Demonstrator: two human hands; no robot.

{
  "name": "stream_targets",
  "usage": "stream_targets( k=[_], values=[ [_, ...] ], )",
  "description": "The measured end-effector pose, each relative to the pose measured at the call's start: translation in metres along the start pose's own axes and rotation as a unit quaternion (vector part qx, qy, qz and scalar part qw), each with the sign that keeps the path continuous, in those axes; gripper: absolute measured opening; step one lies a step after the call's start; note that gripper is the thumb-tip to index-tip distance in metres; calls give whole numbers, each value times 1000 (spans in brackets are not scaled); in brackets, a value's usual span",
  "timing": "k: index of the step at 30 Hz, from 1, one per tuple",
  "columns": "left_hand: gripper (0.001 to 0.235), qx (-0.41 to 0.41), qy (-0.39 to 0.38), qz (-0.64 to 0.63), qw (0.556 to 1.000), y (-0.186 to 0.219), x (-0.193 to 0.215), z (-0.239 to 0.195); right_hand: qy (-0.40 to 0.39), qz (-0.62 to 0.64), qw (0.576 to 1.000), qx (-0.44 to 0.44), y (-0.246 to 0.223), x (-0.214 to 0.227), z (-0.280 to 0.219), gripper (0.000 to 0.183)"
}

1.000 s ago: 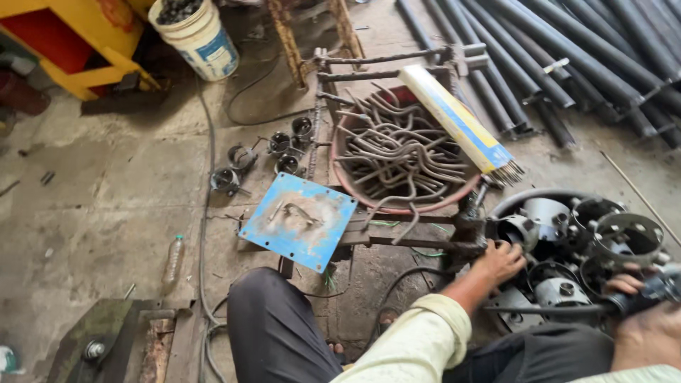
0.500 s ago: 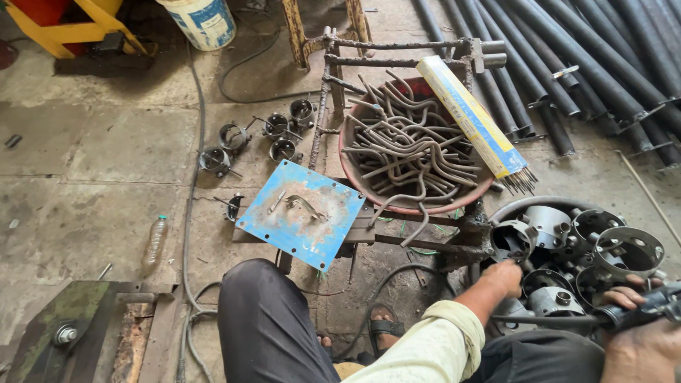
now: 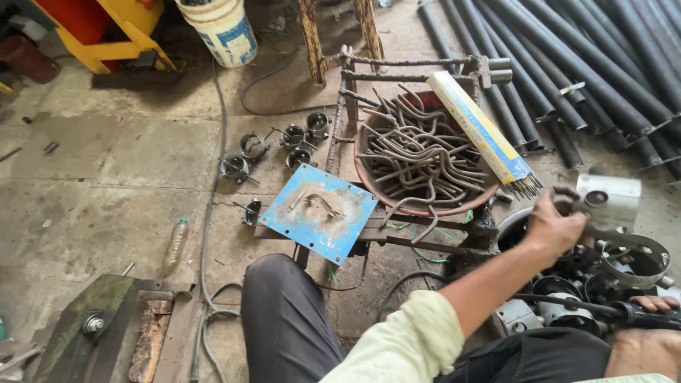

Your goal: The person places a circular metal component onto a jig, uses a handheld electrode holder to perform spot welds to secure the part, and then removes the welded piece to repeat the process with another component.

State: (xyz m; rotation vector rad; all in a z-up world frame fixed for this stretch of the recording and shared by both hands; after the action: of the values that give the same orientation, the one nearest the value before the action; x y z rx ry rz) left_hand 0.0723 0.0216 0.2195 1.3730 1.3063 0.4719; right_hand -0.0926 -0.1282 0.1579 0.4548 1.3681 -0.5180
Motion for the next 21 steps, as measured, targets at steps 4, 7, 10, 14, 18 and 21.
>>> stream_targets(
  k=[4,7,10,14,18,21],
  values=[
    [47,-195,-64,-41,978,82,69,-50,16,25,999,-23,15,14,10,26],
    [39,-308,-76,2,948,138,149,-87,25,-44,999,-20,39,11,22,27],
    [35,-257,-35,-35,965,175,241,-126,114,-294,948,52,77,-8,14,29],
    [28,-271,128,70,951,208,344,-179,146,-390,908,37,181,-98,-45,32],
    [28,-306,187,-75,931,199,396,-206,84,-373,923,-36,243,-142,-73,35],
    [29,-322,179,-126,921,191,422,-218,64,-322,936,-128,243,-149,-80,48]
  ],
)
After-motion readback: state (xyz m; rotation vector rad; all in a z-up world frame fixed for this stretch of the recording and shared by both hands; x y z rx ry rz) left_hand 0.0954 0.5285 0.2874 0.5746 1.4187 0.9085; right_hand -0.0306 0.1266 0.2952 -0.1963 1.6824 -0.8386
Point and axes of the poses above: each hand's wrist, its own z-axis towards the middle knuckle, its own x-axis out of the back of the hand, y = z × x, the point moved 3 cm from there along z, towards the middle knuckle, and after that the axes turned 3 degrees about x, right-handed, at the moved point
